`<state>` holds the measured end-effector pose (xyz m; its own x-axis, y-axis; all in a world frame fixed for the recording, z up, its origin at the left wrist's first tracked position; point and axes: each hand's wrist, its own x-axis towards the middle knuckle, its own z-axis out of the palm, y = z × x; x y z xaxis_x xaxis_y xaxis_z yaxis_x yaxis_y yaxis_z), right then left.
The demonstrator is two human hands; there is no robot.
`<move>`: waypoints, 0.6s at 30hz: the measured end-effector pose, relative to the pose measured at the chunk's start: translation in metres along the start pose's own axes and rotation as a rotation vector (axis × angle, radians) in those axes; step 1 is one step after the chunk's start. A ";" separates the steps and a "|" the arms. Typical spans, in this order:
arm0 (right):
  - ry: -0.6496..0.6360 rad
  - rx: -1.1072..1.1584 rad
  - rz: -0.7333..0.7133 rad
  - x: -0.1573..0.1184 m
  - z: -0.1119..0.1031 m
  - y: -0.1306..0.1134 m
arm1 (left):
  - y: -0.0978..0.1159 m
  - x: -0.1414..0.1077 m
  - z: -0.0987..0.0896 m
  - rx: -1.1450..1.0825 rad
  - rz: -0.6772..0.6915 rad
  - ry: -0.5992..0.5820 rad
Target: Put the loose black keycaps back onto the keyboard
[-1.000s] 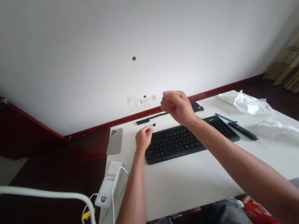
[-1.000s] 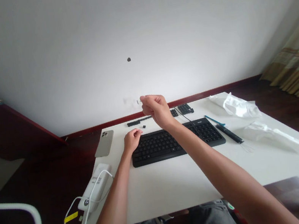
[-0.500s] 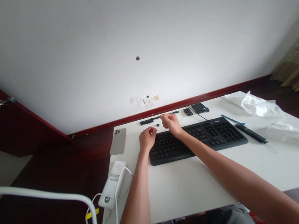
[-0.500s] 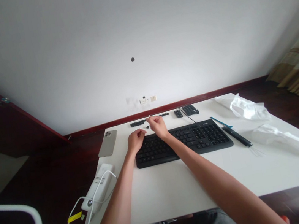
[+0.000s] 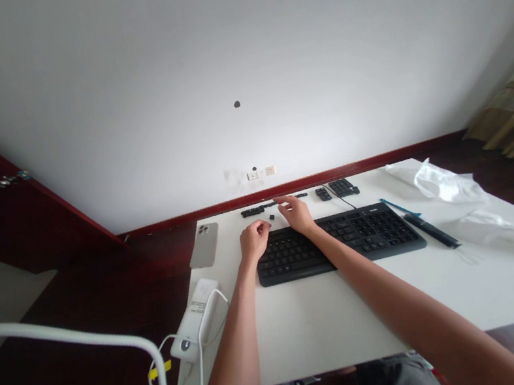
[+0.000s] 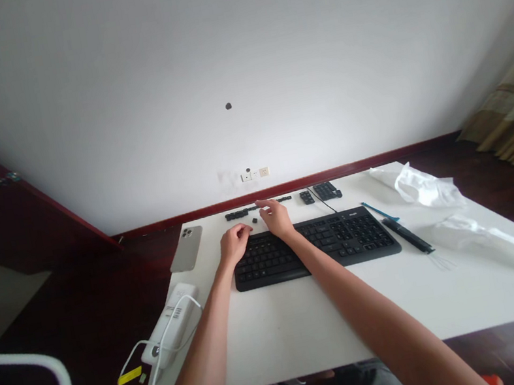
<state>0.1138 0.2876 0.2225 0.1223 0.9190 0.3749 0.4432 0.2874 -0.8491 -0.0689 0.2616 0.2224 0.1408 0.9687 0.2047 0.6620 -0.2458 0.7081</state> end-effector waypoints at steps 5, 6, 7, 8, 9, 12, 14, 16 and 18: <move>-0.238 -0.307 -0.212 -0.006 0.008 -0.001 | 0.001 0.000 0.000 0.017 -0.004 0.005; -0.261 -0.354 -0.195 -0.007 0.009 -0.001 | 0.001 0.000 0.000 0.020 -0.005 0.003; -0.274 -0.391 -0.171 -0.008 0.010 -0.001 | 0.002 0.000 -0.001 0.024 -0.005 0.000; -0.280 -0.416 -0.149 -0.008 0.010 -0.001 | 0.002 0.000 -0.001 0.027 -0.005 -0.001; -0.284 -0.435 -0.135 -0.008 0.011 -0.001 | 0.002 0.000 -0.001 0.029 -0.003 -0.002; -0.305 -0.485 -0.149 -0.007 0.011 -0.002 | 0.003 0.000 -0.001 0.033 0.001 -0.001; -0.332 -0.521 -0.182 -0.006 0.012 -0.002 | 0.003 -0.001 -0.001 0.043 -0.002 0.000; -0.353 -0.545 -0.205 -0.005 0.012 -0.002 | 0.003 -0.001 -0.001 0.050 -0.001 0.001; -0.352 -0.543 -0.201 -0.005 0.013 -0.002 | 0.003 -0.001 -0.001 0.049 0.000 -0.001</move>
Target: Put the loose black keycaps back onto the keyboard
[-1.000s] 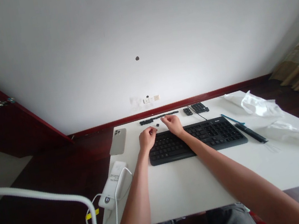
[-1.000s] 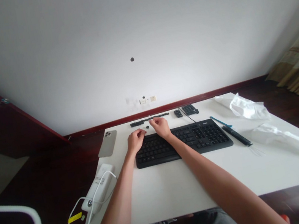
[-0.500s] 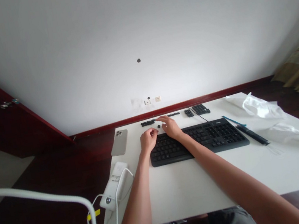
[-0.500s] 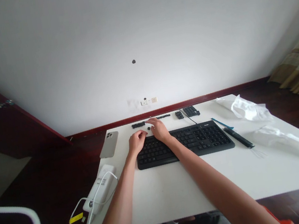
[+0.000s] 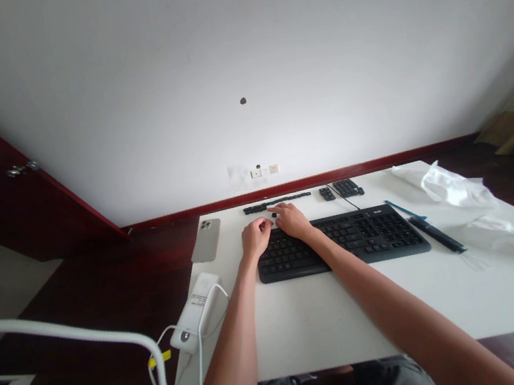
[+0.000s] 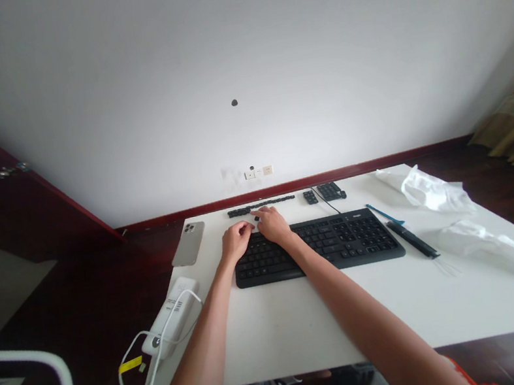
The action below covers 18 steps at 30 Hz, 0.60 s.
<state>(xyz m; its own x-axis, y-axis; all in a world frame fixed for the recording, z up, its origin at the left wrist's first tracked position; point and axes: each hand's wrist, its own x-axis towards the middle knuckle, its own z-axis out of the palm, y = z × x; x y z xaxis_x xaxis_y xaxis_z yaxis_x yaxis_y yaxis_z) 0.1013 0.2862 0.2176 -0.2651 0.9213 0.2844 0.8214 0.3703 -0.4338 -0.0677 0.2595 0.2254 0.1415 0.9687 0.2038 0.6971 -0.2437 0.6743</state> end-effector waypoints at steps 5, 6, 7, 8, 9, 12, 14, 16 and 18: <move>0.025 0.041 0.064 0.001 0.001 0.001 | -0.001 0.001 0.001 -0.012 -0.007 -0.004; 0.030 0.046 0.076 0.001 0.002 0.001 | -0.001 0.001 0.001 -0.012 -0.006 -0.003; 0.035 0.052 0.088 0.001 0.002 0.001 | -0.001 0.001 0.001 -0.010 -0.006 -0.003; 0.041 0.058 0.097 0.000 0.002 0.001 | -0.001 0.001 0.001 -0.007 -0.007 -0.004; 0.048 0.063 0.104 0.000 0.002 0.001 | -0.001 0.001 0.001 -0.004 -0.008 -0.007; 0.069 0.081 0.107 -0.003 -0.001 -0.001 | -0.001 0.001 0.001 -0.016 -0.005 -0.003; 0.090 0.121 0.076 -0.005 -0.003 -0.003 | -0.002 0.001 0.002 -0.048 -0.001 0.024; 0.115 0.179 0.015 -0.008 -0.005 -0.006 | -0.003 0.001 0.002 -0.074 -0.006 0.059; 0.137 0.231 -0.050 -0.010 -0.006 -0.009 | -0.004 0.001 0.003 -0.081 -0.021 0.076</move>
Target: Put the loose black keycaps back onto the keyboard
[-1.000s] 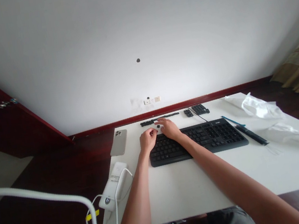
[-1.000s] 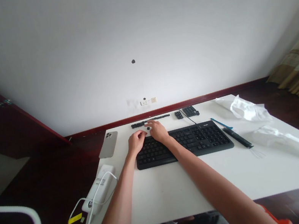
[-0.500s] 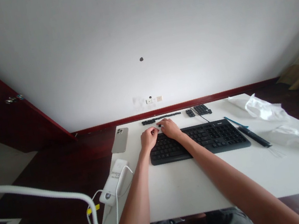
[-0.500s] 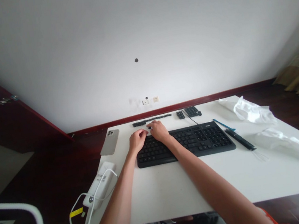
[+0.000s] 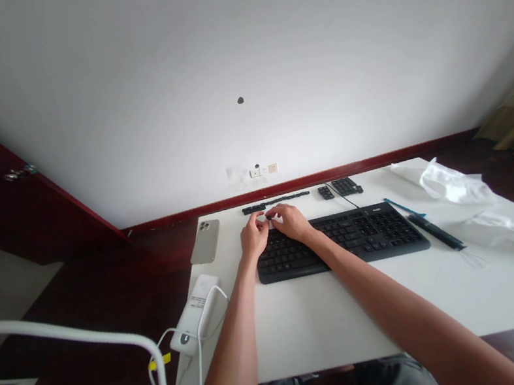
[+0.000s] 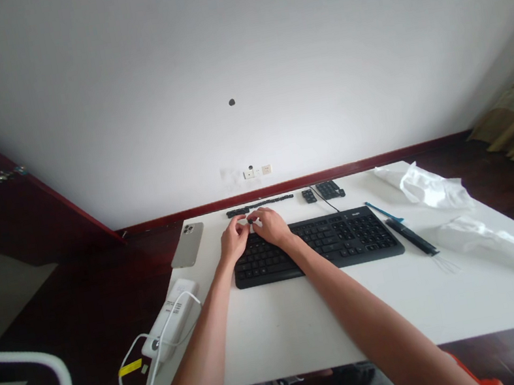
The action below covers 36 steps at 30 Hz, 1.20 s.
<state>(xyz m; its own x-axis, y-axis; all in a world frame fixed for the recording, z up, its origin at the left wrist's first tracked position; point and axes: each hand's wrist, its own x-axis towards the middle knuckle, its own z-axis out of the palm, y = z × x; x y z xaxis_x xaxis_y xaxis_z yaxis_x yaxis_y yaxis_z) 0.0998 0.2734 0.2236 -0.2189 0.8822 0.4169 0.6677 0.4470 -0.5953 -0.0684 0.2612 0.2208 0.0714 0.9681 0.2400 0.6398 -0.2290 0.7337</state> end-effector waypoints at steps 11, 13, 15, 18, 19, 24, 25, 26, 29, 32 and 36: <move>0.004 0.105 -0.049 -0.003 -0.004 -0.007 | 0.003 0.001 -0.002 0.029 -0.034 -0.043; 0.003 0.127 -0.068 -0.004 -0.005 -0.009 | 0.002 0.001 -0.002 0.026 -0.028 -0.046; 0.007 0.138 -0.089 -0.004 -0.006 -0.010 | 0.001 0.002 -0.001 0.019 -0.016 -0.044; 0.019 0.149 -0.106 -0.004 -0.006 -0.010 | -0.002 0.003 0.000 -0.005 0.010 -0.031; 0.022 0.150 -0.111 -0.004 -0.006 -0.010 | -0.004 0.003 0.001 -0.015 0.017 -0.028; 0.061 0.133 -0.105 -0.004 -0.005 -0.010 | -0.008 0.005 0.004 -0.057 0.032 -0.025; 0.068 0.129 -0.098 -0.004 -0.005 -0.010 | -0.009 0.005 0.004 -0.059 0.032 -0.026; 0.073 0.126 -0.092 -0.004 -0.005 -0.010 | -0.009 0.005 0.004 -0.060 0.030 -0.026; 0.072 0.120 -0.078 -0.005 -0.004 -0.010 | -0.008 0.005 0.003 -0.060 0.031 -0.021; 0.069 0.123 -0.075 -0.005 -0.004 -0.009 | -0.008 0.005 0.003 -0.084 0.044 -0.012; 0.062 0.108 -0.095 -0.006 -0.005 -0.011 | -0.008 0.005 0.003 -0.089 0.045 -0.011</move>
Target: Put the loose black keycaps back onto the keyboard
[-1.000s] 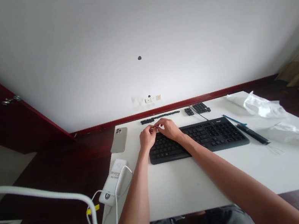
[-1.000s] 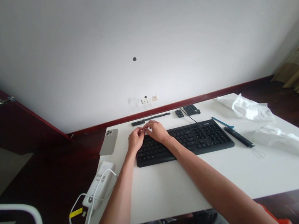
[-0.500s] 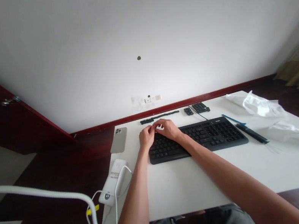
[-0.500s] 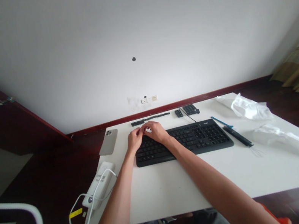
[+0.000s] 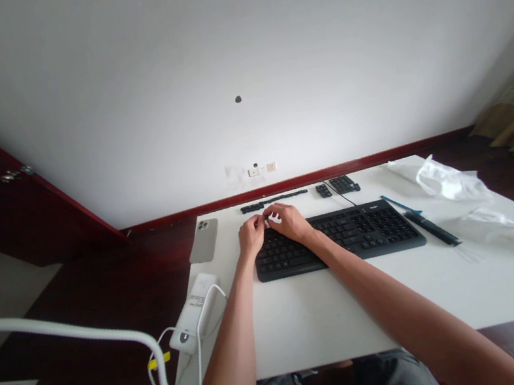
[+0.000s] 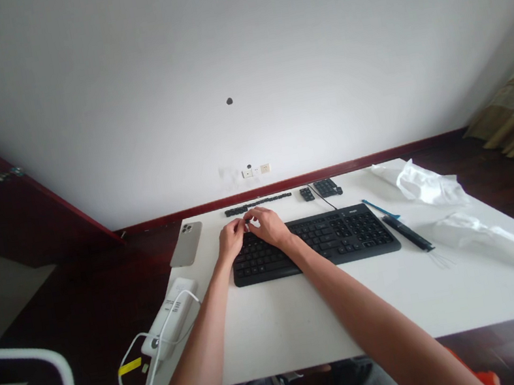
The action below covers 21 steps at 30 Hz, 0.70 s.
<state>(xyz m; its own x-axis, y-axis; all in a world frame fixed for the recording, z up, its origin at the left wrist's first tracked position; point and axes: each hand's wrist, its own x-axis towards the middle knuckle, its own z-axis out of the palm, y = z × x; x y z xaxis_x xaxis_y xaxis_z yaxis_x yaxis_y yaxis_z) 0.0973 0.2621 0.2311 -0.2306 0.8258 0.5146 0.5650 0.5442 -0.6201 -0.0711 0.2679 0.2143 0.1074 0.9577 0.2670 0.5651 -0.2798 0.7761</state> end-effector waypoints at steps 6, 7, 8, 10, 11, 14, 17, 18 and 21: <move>0.025 -0.053 0.015 0.001 -0.002 -0.002 | -0.001 0.000 0.000 0.018 0.000 -0.005; 0.025 -0.058 0.019 0.001 -0.003 -0.002 | -0.001 0.000 0.000 0.017 -0.001 -0.007; 0.020 -0.055 0.020 0.001 -0.004 -0.001 | -0.001 0.000 0.000 0.015 -0.002 -0.009; -0.014 -0.029 0.017 0.002 -0.006 0.000 | 0.000 0.000 0.000 0.012 -0.003 -0.013; -0.037 -0.013 0.013 0.002 -0.007 0.001 | 0.000 0.000 -0.001 0.014 -0.002 -0.015; -0.073 0.003 0.021 0.002 -0.013 0.002 | 0.002 0.000 -0.001 0.006 -0.002 -0.019; -0.083 -0.018 0.041 0.003 -0.023 -0.002 | 0.003 -0.001 -0.001 -0.051 -0.018 -0.008; -0.097 -0.029 0.043 0.003 -0.028 -0.004 | 0.003 -0.001 -0.001 -0.068 -0.022 0.007; -0.184 -0.057 0.044 0.001 -0.045 -0.011 | 0.004 -0.001 0.000 -0.063 -0.027 0.060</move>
<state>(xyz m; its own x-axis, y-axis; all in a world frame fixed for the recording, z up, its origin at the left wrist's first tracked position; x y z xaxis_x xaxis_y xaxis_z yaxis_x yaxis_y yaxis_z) 0.1268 0.2503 0.2646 -0.3427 0.8648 0.3670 0.6207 0.5017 -0.6026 -0.0690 0.2661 0.2171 0.0423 0.9597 0.2779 0.5140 -0.2594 0.8176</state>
